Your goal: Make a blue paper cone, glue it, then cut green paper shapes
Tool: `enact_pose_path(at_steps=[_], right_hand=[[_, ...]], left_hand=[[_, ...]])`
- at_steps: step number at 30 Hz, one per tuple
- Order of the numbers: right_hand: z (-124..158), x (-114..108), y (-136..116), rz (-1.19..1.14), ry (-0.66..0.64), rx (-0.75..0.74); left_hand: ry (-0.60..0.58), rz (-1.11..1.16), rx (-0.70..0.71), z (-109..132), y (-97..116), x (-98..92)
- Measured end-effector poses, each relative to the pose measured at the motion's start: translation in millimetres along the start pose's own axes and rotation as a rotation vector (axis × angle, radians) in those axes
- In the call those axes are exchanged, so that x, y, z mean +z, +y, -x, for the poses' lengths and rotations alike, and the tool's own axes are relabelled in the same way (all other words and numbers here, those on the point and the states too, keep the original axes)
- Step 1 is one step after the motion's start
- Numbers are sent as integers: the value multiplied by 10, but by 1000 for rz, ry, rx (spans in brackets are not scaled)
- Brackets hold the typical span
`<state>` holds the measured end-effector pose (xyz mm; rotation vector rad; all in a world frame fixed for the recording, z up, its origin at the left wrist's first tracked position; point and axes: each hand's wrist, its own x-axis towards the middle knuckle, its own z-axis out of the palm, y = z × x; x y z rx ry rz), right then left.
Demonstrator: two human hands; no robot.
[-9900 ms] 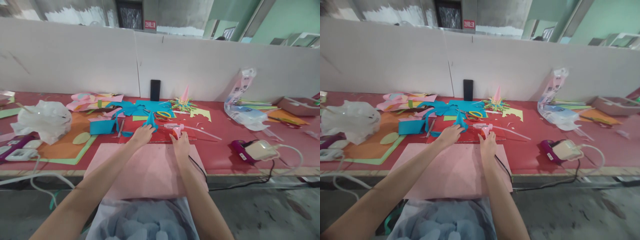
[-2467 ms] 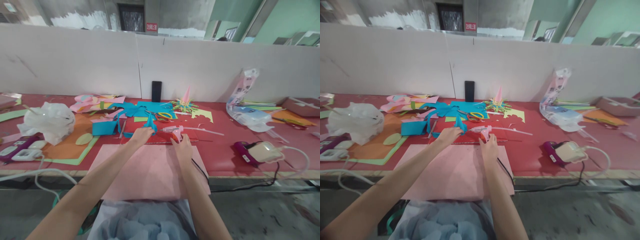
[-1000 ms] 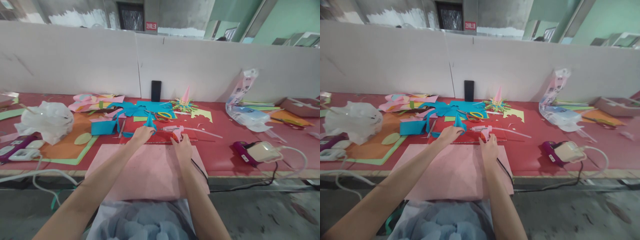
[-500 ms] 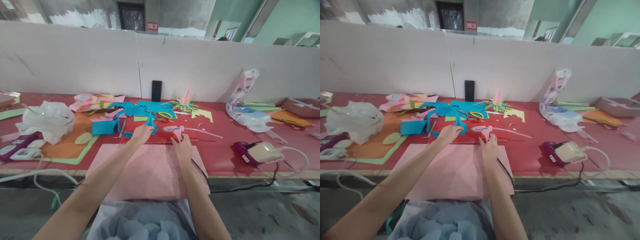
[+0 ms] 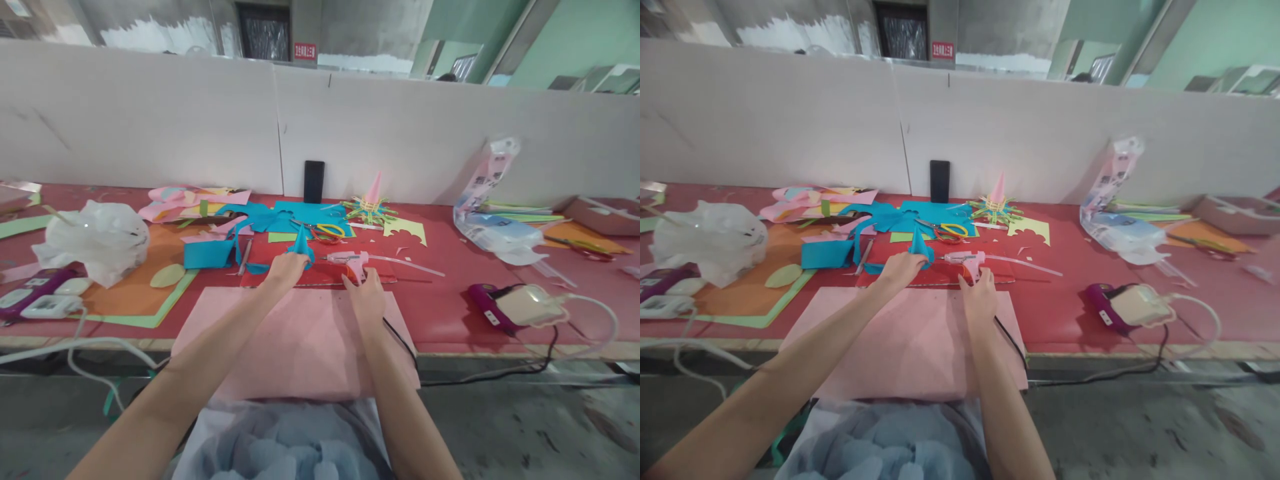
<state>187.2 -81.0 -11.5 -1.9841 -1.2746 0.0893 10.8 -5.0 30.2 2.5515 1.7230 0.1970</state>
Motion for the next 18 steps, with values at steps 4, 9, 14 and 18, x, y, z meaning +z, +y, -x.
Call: enact_pose_path(at_steps=[4,9,14,18], right_hand=[[0,-14,-11,-7,-6,15],[-10,-6,-5,-13,-16,30],[-23,23,13,-10,-13,46],[-25,14,6,-2,-21,56]], left_hand=[[15,19,26,31,-21,-19],[91,66,-49,160,-162,-26],[65,104,-32,259,-312,-15],[71,107,-16,245,-317,1]])
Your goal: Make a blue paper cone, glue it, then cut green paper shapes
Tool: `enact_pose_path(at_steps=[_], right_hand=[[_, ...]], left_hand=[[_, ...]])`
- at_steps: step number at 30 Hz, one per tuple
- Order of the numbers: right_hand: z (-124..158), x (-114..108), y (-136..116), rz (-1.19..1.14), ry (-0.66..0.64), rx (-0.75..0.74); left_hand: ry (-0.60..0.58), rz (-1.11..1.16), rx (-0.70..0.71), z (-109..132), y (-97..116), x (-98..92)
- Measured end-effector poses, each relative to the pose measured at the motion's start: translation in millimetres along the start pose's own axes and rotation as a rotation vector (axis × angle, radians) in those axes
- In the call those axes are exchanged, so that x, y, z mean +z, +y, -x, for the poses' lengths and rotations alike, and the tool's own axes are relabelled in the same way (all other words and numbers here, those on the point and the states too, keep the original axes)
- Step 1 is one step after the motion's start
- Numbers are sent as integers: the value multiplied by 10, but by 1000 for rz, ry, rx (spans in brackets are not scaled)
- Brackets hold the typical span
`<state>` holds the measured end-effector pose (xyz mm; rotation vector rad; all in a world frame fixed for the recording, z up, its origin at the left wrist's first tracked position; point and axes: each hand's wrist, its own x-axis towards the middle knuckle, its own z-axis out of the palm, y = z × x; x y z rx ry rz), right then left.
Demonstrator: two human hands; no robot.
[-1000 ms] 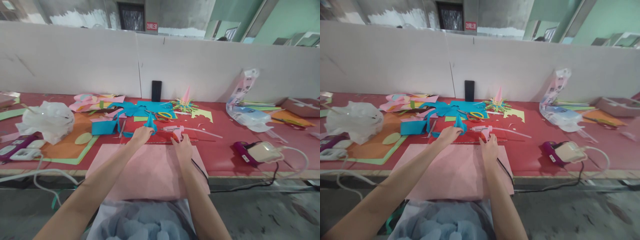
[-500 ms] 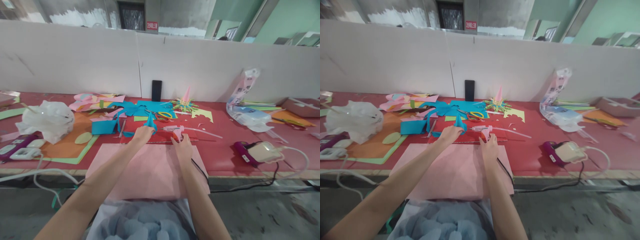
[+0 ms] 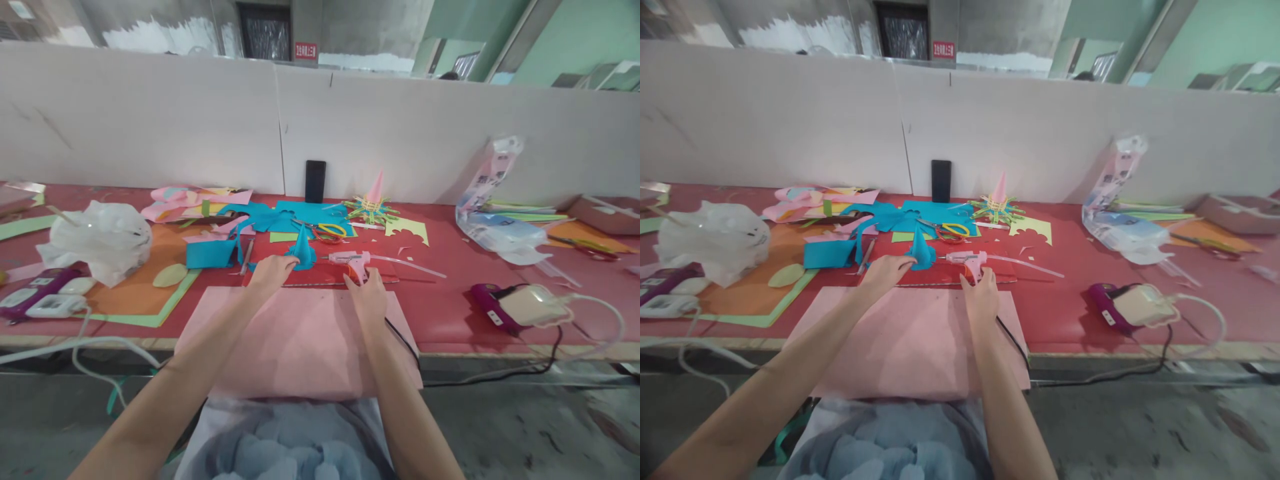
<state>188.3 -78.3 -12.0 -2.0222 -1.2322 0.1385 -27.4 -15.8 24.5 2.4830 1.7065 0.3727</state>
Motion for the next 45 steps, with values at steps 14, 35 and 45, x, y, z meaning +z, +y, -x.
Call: enact_pose_path(at_steps=[14,35,45], right_hand=[[3,-16,-12,-3,-8,10],[1,-17,-17,5,-22,31],[5,-28,-23,16,-17,19]], left_hand=[[-2,-97,31,-63,101,63],[7,-84,23,-51,127,66],[11,-63,29,-32,108,87]])
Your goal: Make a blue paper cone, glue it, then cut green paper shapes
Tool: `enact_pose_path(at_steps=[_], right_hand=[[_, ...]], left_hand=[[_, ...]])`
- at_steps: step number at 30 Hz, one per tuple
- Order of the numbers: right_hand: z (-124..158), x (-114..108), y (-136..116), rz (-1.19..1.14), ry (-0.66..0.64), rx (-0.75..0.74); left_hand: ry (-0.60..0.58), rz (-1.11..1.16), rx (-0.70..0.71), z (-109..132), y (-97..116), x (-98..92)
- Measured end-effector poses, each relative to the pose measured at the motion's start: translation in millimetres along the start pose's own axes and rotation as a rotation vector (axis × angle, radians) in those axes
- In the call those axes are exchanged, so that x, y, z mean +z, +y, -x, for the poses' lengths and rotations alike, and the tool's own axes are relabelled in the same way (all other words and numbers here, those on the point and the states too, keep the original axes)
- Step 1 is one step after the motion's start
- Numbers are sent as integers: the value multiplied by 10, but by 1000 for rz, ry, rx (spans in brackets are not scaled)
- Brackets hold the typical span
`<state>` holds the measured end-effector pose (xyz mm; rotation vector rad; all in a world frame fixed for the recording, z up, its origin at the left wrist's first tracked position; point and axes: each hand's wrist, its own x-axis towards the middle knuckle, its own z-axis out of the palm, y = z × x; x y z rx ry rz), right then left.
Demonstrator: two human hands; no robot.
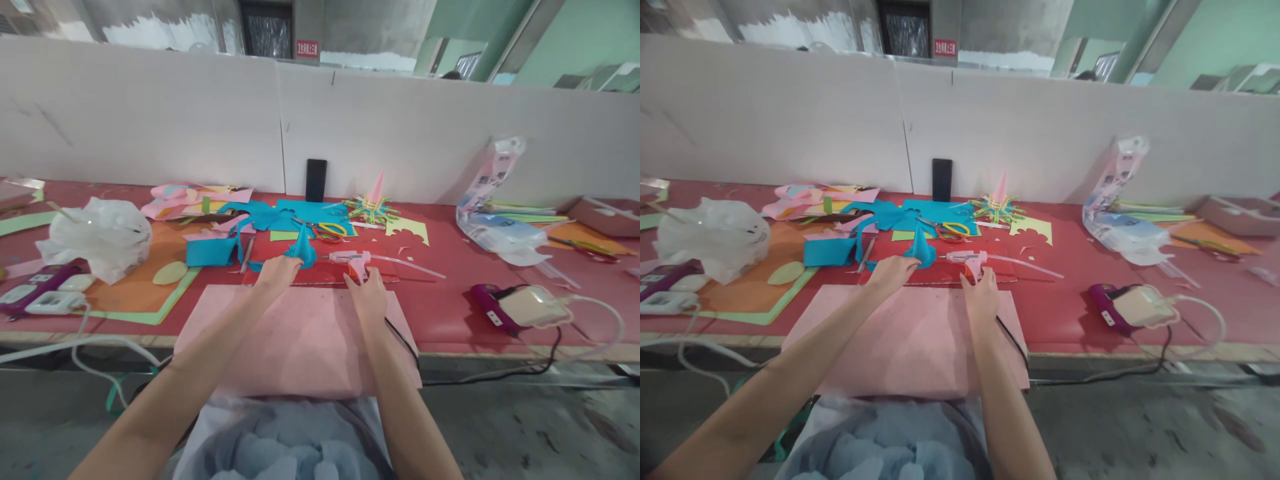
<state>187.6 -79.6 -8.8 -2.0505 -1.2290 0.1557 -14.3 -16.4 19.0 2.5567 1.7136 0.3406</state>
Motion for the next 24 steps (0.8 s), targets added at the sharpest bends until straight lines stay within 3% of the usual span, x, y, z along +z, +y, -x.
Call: enact_pose_path(at_steps=[13,24], right_hand=[[-6,31,24,-3,4,-18],[1,12,3,-24,4,-22]], left_hand=[[54,118,-91,51,-79,-37],[19,250,-29,47,-252,-143]])
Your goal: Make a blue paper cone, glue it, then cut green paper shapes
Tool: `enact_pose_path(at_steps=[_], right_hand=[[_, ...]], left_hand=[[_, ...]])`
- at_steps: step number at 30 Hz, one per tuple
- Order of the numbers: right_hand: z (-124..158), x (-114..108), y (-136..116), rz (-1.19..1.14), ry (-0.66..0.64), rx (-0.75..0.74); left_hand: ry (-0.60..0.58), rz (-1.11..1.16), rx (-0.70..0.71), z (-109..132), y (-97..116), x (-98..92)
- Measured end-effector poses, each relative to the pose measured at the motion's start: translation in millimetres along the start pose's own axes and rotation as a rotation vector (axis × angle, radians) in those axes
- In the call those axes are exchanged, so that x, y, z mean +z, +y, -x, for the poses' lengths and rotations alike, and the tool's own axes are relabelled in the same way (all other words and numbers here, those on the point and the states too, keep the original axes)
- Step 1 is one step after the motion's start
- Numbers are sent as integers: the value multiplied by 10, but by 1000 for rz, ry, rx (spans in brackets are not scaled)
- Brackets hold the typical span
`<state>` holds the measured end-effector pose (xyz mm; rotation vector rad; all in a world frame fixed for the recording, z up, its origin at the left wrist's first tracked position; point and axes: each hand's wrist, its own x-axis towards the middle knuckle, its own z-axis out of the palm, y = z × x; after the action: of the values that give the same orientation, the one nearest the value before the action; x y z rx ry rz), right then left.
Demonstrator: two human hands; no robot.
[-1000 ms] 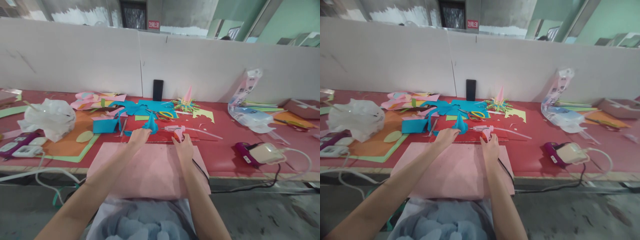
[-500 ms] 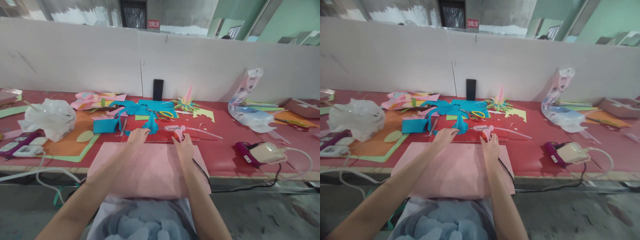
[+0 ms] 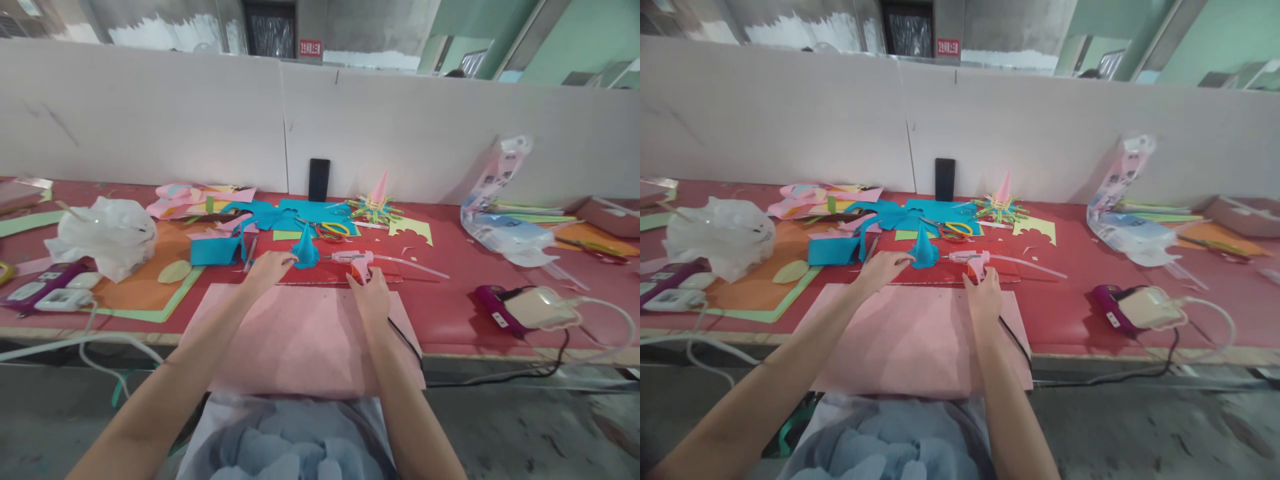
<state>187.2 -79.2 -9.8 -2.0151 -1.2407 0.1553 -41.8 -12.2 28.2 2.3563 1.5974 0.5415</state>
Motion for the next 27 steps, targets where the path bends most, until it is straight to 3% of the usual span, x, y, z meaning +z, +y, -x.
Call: enact_pose_path(at_steps=[7,16,22,27], right_hand=[[0,7,14,-4,7,-11],[8,-19,-18,3,2,9],[-4,0,12,3,-2,7],[-6,16,22,21,-8,16]], left_hand=[[-23,38,43,3,87,46],[116,216,163,-46,120,53],[26,413,173,-31,187,43],[-33,414,195,11,239,3]])
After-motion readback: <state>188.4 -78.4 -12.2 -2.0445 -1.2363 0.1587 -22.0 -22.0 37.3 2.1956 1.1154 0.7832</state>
